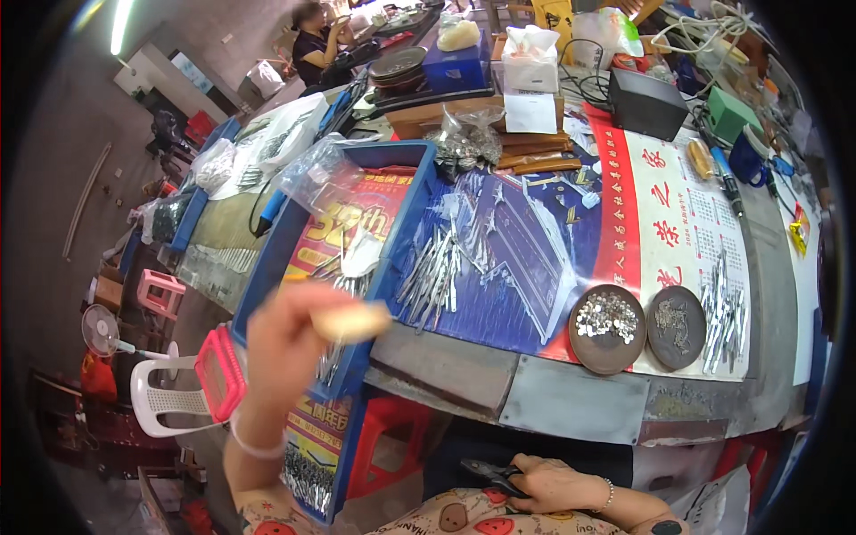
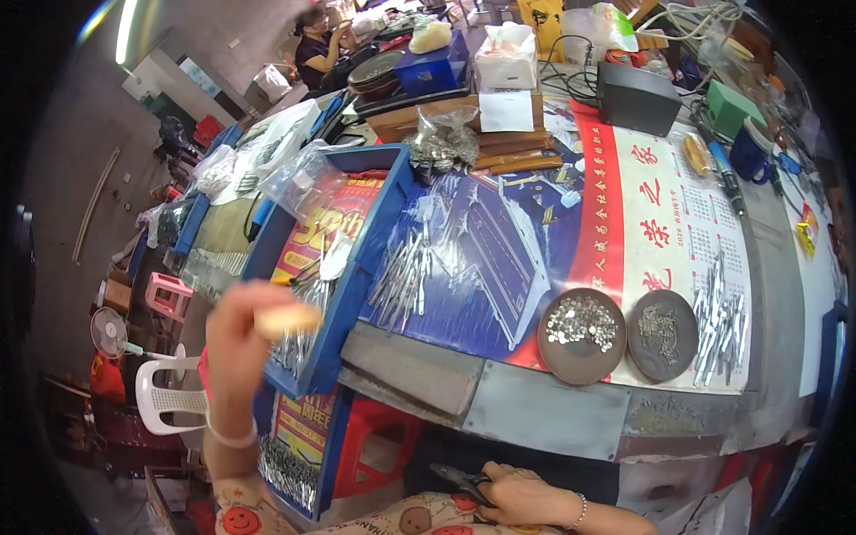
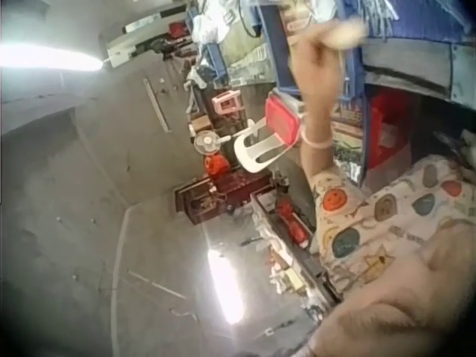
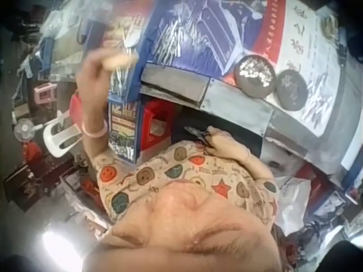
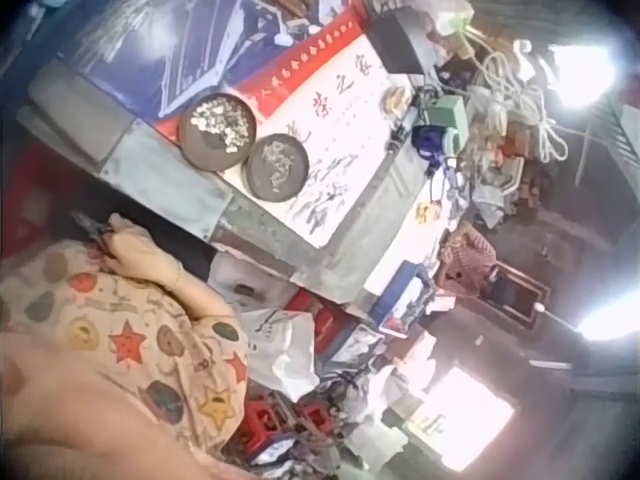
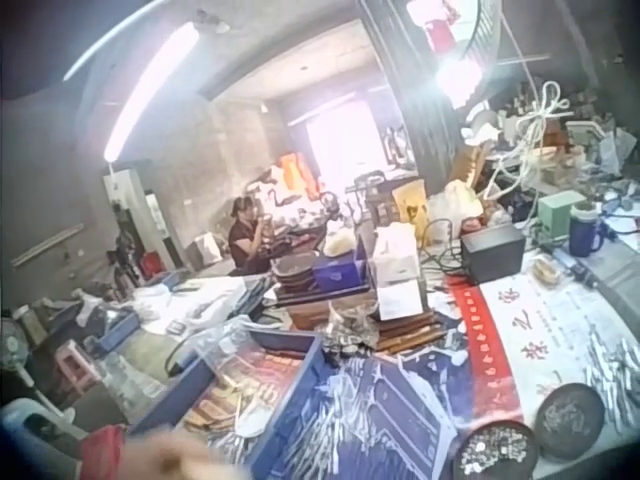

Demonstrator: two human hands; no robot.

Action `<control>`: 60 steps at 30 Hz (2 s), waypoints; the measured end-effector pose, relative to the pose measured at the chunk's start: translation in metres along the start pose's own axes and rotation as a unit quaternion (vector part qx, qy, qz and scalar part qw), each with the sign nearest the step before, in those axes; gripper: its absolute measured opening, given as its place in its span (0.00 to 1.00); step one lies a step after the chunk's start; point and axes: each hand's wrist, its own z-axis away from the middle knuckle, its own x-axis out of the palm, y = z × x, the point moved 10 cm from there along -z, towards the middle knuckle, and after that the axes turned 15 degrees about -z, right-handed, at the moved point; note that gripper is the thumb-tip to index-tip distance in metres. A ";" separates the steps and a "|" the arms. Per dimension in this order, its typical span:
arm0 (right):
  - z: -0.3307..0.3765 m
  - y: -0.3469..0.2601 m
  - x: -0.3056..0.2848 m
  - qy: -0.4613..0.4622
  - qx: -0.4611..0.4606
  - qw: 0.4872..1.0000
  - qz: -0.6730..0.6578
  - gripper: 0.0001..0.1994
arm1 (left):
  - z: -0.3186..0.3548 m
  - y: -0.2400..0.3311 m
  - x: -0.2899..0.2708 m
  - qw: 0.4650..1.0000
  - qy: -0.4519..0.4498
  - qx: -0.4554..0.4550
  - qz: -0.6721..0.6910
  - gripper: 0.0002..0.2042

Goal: Assembling small metal components using pliers at a workbench in a manufacturing setting.

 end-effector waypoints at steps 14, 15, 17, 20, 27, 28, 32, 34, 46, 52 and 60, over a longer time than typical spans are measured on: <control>0.034 -0.037 0.031 0.022 -0.068 0.997 0.040 0.16 | 0.135 0.212 -0.054 0.771 0.132 0.375 0.497 0.08; 0.037 -0.039 0.028 0.041 -0.069 0.996 0.026 0.16 | 0.140 0.218 -0.055 0.769 0.133 0.375 0.500 0.08; 0.041 -0.038 0.024 0.066 -0.062 0.996 0.006 0.16 | 0.139 0.203 -0.050 0.752 0.164 0.260 0.583 0.10; 0.037 -0.041 0.027 0.066 -0.080 0.995 0.002 0.16 | 0.170 0.193 -0.051 0.640 0.313 0.423 0.560 0.11; 0.029 -0.038 0.033 0.044 -0.054 0.998 0.002 0.16 | 0.140 0.193 -0.020 0.590 -0.063 0.235 0.770 0.14; 0.025 -0.040 0.034 0.041 -0.064 0.997 0.009 0.16 | 0.138 0.187 -0.020 0.582 -0.041 0.215 0.784 0.13; 0.014 -0.038 0.042 0.023 -0.052 0.998 0.032 0.15 | 0.139 0.189 -0.010 0.547 -0.118 0.282 0.779 0.11; 0.009 -0.040 0.042 0.023 -0.055 0.998 0.030 0.15 | 0.157 0.179 -0.025 0.411 0.064 0.419 0.807 0.08; -0.002 -0.038 0.035 0.021 -0.019 1.000 0.012 0.15 | 0.144 0.137 -0.013 0.494 0.013 0.248 0.833 0.11; -0.004 -0.033 0.026 0.024 -0.010 1.000 0.005 0.16 | 0.110 0.142 -0.027 0.644 -0.105 0.285 0.702 0.05; 0.000 -0.021 0.000 0.076 0.013 0.996 -0.037 0.17 | 0.027 -0.003 -0.012 0.978 0.031 0.052 0.201 0.07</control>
